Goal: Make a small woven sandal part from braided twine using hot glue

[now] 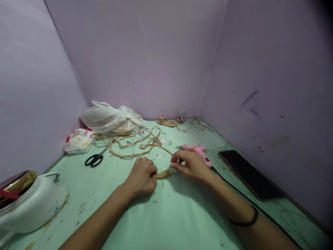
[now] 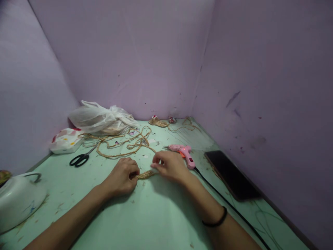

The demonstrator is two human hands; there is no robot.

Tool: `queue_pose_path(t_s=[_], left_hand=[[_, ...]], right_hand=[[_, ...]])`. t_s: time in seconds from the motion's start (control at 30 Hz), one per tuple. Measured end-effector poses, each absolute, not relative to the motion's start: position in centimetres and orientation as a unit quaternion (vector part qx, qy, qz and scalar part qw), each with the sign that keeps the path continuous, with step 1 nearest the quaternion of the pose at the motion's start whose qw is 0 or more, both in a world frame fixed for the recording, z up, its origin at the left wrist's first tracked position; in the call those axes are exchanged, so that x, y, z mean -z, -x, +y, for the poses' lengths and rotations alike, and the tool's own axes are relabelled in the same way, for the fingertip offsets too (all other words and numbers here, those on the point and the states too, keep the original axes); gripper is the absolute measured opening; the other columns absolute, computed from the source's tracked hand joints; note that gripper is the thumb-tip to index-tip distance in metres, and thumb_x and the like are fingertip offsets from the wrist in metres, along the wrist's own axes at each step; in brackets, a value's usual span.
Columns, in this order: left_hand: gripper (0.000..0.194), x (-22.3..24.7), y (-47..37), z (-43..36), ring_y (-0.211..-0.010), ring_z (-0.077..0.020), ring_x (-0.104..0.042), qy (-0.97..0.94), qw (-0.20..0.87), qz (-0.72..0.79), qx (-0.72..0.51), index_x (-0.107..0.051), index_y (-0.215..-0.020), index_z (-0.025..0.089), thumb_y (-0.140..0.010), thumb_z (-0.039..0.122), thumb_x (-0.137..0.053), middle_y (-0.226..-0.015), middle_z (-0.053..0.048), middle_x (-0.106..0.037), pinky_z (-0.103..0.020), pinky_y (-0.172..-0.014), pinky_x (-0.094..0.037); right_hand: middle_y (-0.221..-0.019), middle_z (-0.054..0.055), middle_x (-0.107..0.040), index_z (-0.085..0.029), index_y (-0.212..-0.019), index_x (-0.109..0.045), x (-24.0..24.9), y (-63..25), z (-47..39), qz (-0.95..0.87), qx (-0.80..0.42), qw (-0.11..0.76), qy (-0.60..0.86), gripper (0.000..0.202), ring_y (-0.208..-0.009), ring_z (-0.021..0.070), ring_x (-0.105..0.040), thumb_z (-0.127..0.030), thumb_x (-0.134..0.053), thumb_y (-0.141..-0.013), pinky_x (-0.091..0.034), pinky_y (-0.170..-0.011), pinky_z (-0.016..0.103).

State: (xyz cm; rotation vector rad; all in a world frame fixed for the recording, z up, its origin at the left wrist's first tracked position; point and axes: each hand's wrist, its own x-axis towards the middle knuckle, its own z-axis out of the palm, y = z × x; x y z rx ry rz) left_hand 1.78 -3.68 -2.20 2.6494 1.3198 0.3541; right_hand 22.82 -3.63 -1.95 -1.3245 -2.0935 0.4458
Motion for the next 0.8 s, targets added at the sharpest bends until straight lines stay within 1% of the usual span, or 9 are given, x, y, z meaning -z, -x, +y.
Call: queue_pose_path(t_s=[0.03, 0.07, 0.13, 0.27, 0.47, 0.57, 0.67, 0.73, 0.8], left_hand=[[0.016, 2.2, -1.8, -3.7, -0.077, -0.0199, -0.049, -0.886, 0.081, 0.442, -0.119, -0.064, -0.065, 0.018, -0.064, 0.010, -0.050, -0.073, -0.006, -0.062, -0.035, -0.076, -0.035], [0.015, 2.3, -1.7, -3.6, -0.077, -0.0199, -0.049, -0.885, 0.081, 0.443, -0.120, -0.064, -0.065, 0.018, -0.064, 0.011, -0.050, -0.072, -0.006, -0.062, -0.035, -0.076, -0.035], [0.014, 2.5, -1.7, -3.6, -0.077, -0.0199, -0.050, -0.884, 0.082, 0.444, -0.123, -0.064, -0.065, 0.018, -0.064, 0.011, -0.051, -0.073, -0.006, -0.062, -0.035, -0.077, -0.034], [0.014, 2.5, -1.8, -3.7, -0.078, -0.0198, -0.050, -0.886, 0.077, 0.441, -0.123, -0.063, -0.065, 0.018, -0.063, 0.011, -0.052, -0.073, -0.005, -0.062, -0.035, -0.078, -0.034], [0.016, 1.0, -1.5, -3.6, -0.082, -0.0218, -0.052, -0.897, 0.086, 0.429, -0.070, -0.068, -0.072, 0.019, -0.066, 0.015, -0.053, -0.075, -0.006, -0.064, -0.037, -0.081, -0.034], [0.020, 0.3, -0.8, -3.0, -0.086, -0.0228, -0.052, -0.903, 0.100, 0.414, -0.053, -0.069, -0.081, 0.022, -0.066, 0.019, -0.056, -0.081, -0.005, -0.066, -0.037, -0.084, -0.033], [0.027, 0.3, -0.5, -2.5, -0.090, -0.0240, -0.053, -0.900, 0.102, 0.419, -0.069, -0.069, -0.091, 0.022, -0.066, 0.022, -0.059, -0.088, -0.006, -0.066, -0.037, -0.086, -0.033], [0.026, 0.5, -0.8, -2.4, -0.090, -0.0238, -0.053, -0.902, 0.098, 0.415, -0.068, -0.069, -0.089, 0.022, -0.066, 0.021, -0.059, -0.086, -0.006, -0.067, -0.037, -0.086, -0.033], [0.020, 0.8, -1.3, -2.6, -0.085, -0.0223, -0.054, -0.907, 0.089, 0.407, -0.063, -0.070, -0.080, 0.022, -0.065, 0.018, -0.057, -0.080, -0.005, -0.067, -0.037, -0.085, -0.032]], right_hand=[[-0.081, 0.002, -0.066, -0.021, -0.082, -0.066, 2.1, -22.2, -3.9, -0.819, -0.154, 0.281, 0.475, 0.012, -0.074, 0.0164, -0.055, -0.031, -0.064, -0.076, -0.038, -0.068, 0.027], [-0.088, 0.004, -0.067, -0.021, -0.090, -0.066, 2.2, -21.6, -4.1, -0.842, -0.137, 0.255, 0.455, 0.018, -0.082, 0.0181, -0.056, -0.031, -0.065, -0.075, -0.038, -0.071, 0.028], [-0.094, 0.005, -0.067, -0.021, -0.099, -0.066, 2.3, -20.7, -4.3, -0.868, -0.108, 0.206, 0.439, 0.025, -0.089, 0.0209, -0.054, -0.029, -0.066, -0.075, -0.038, -0.075, 0.030], [-0.087, 0.006, -0.067, -0.021, -0.095, -0.068, 2.4, -20.4, -4.4, -0.884, -0.103, 0.145, 0.433, 0.017, -0.084, 0.0199, -0.055, -0.021, -0.058, -0.080, -0.037, -0.071, 0.029], [-0.086, 0.005, -0.065, -0.020, -0.090, -0.068, 2.7, -20.7, -4.3, -0.882, -0.105, 0.146, 0.435, 0.016, -0.080, 0.0174, -0.057, -0.017, -0.055, -0.081, -0.035, -0.068, 0.027], [-0.085, 0.005, -0.065, -0.020, -0.089, -0.067, 2.8, -20.7, -4.4, -0.882, -0.105, 0.151, 0.434, 0.016, -0.078, 0.0174, -0.057, -0.018, -0.054, -0.081, -0.034, -0.067, 0.028], [-0.086, 0.005, -0.065, -0.020, -0.090, -0.067, 2.8, -20.7, -4.5, -0.880, -0.102, 0.153, 0.438, 0.017, -0.079, 0.0181, -0.056, -0.017, -0.055, -0.078, -0.033, -0.068, 0.029], [-0.086, 0.005, -0.065, -0.019, -0.090, -0.066, 2.8, -20.7, -4.5, -0.879, -0.099, 0.154, 0.440, 0.018, -0.079, 0.0187, -0.056, -0.016, -0.056, -0.076, -0.033, -0.069, 0.029], [-0.085, 0.005, -0.065, -0.019, -0.090, -0.066, 2.7, -20.7, -4.6, -0.878, -0.101, 0.156, 0.441, 0.018, -0.080, 0.0188, -0.056, -0.016, -0.055, -0.076, -0.033, -0.069, 0.029]])
